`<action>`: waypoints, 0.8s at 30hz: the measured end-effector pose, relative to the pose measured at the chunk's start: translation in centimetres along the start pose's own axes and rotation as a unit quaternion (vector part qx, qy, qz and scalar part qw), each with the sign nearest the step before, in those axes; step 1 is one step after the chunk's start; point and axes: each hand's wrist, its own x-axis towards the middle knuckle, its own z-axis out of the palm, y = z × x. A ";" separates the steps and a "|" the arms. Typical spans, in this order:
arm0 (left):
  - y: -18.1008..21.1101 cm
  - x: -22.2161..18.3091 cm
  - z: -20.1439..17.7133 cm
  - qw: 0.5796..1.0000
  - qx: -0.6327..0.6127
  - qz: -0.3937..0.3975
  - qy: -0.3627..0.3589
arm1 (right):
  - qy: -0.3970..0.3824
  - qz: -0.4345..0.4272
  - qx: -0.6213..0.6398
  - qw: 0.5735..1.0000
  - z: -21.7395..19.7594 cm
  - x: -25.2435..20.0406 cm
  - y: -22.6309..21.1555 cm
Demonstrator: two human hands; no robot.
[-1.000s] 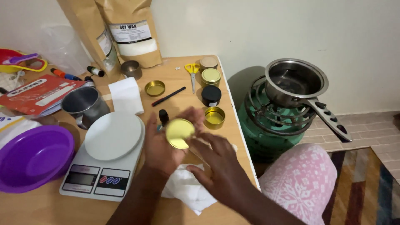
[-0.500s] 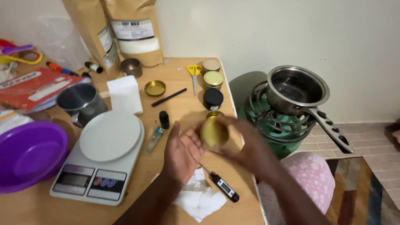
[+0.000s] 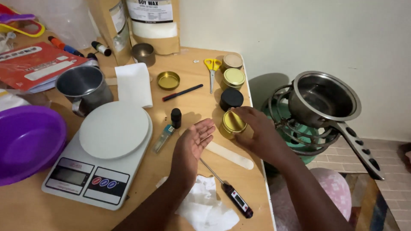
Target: Closing lids on small metal tins, wiping them with a cloth, and checking the temperature of a liquid in a pot.
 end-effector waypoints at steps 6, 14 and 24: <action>-1.6 0.8 -0.9 0.998 0.040 0.024 -0.032 | -0.023 0.021 -0.022 0.999 -0.8 -0.5 -0.7; 1.0 -1.0 0.9 0.895 0.376 0.211 -0.111 | -0.005 -0.033 0.030 0.999 -0.3 -0.5 -0.4; -0.8 0.1 0.1 0.594 0.714 0.336 -0.153 | 0.045 -0.167 -0.005 0.985 2.0 -1.1 1.8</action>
